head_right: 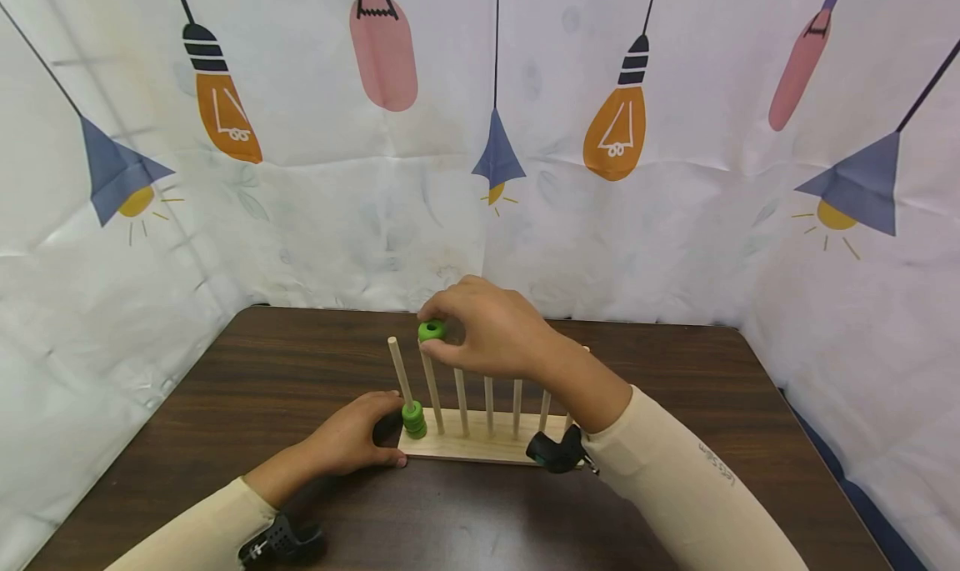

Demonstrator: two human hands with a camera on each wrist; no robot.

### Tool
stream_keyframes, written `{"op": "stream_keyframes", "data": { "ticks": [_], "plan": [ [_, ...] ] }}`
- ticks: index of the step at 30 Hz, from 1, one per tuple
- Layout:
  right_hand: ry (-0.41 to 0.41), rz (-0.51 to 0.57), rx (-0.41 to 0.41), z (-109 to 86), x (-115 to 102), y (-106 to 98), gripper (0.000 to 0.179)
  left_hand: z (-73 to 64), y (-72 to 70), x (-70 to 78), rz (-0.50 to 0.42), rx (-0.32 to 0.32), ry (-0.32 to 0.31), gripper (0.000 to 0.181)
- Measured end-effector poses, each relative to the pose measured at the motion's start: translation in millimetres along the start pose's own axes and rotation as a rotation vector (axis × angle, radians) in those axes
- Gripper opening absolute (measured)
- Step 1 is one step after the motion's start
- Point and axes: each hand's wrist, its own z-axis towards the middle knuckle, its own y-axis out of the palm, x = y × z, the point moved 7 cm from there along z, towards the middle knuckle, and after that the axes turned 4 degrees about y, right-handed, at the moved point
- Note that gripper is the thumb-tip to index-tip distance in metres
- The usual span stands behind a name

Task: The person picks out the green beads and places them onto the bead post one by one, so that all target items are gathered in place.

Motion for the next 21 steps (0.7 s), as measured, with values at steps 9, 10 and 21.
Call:
{"op": "stream_keyframes", "data": {
  "ticks": [9, 10, 21],
  "plan": [
    [-0.028, -0.008, -0.016, 8.8, -9, 4, 0.029, -0.4, -1.4, 1.2, -0.009, 0.002, 0.004, 0.065],
    [-0.029, -0.010, -0.020, 9.9, -9, 5, 0.029, -0.4, -1.6, 1.5, -0.010, 0.003, 0.005, 0.065],
    [-0.051, 0.011, -0.014, 20.5, -20, 12, 0.027, 0.0, -1.0, 0.8, -0.018, -0.003, 0.008, 0.065]
  ]
}}
